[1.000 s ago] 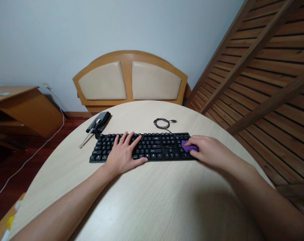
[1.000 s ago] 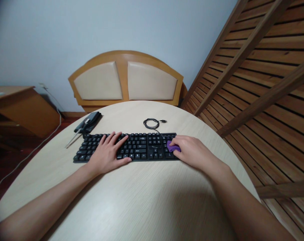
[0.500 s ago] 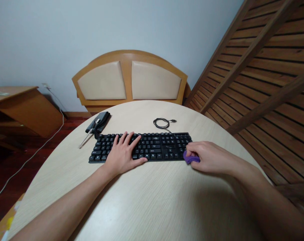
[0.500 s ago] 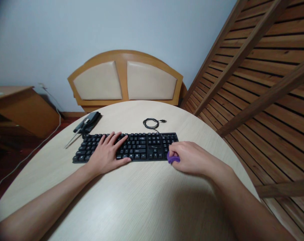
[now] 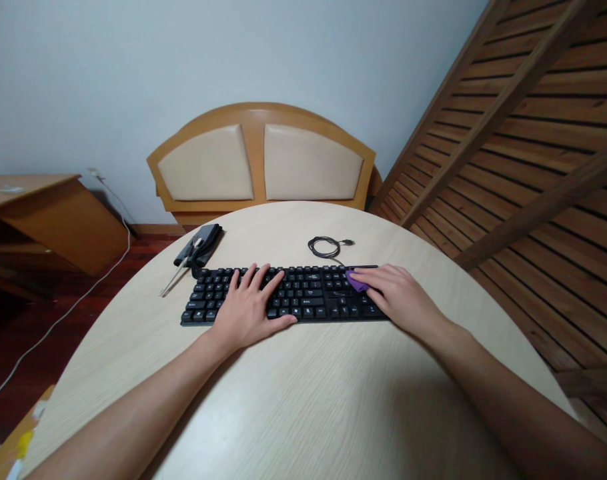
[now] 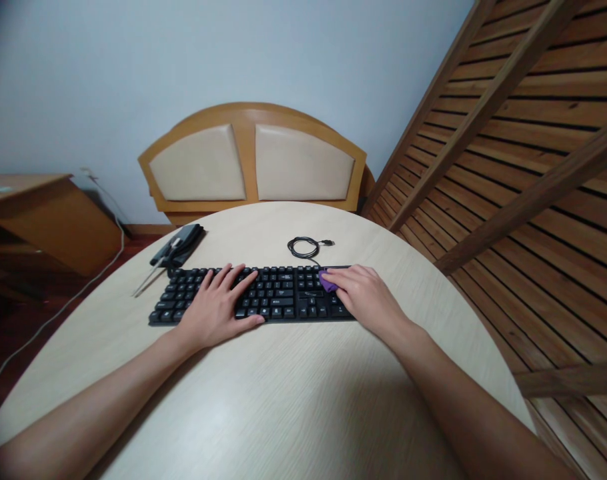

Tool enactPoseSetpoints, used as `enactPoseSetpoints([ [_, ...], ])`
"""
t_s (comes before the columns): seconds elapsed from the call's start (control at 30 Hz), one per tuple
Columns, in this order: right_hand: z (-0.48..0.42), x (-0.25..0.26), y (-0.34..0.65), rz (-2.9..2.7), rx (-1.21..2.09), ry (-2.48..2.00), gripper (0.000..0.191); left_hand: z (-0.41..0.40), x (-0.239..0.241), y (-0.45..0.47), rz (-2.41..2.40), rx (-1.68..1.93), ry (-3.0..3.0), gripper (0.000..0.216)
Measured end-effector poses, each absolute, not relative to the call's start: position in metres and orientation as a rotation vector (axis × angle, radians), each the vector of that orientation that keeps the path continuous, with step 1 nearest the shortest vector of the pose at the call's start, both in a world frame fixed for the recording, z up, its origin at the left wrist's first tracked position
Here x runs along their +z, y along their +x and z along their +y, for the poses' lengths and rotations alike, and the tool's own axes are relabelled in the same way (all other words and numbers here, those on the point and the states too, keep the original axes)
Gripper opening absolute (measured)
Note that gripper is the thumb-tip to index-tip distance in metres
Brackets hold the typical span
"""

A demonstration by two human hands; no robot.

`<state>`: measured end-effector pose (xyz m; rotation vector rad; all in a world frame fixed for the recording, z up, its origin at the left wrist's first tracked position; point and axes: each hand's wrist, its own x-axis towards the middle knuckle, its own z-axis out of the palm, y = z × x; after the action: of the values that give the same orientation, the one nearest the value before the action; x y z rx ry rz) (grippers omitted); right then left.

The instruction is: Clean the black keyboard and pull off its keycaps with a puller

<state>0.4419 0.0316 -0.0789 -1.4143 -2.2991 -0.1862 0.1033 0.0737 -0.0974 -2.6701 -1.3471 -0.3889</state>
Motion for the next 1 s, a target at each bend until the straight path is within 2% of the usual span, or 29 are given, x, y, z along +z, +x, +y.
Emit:
enactPoseSetpoints([
  [0.57, 0.008, -0.042, 0.428, -2.571, 0.212, -1.351, 0.019, 0.073, -0.096, 0.103, -1.356, -0.371, -2.665, 0.093],
  [0.8, 0.016, -0.055, 0.432, -2.310, -0.130, -1.407, 0.022, 0.067, -0.093, 0.105, -1.304, -0.404, -2.718, 0.092],
  [1.0, 0.024, -0.067, 0.435, -2.231, -0.179, -1.443, 0.028, 0.052, -0.091, 0.112, -1.233, -0.403, -2.779, 0.095],
])
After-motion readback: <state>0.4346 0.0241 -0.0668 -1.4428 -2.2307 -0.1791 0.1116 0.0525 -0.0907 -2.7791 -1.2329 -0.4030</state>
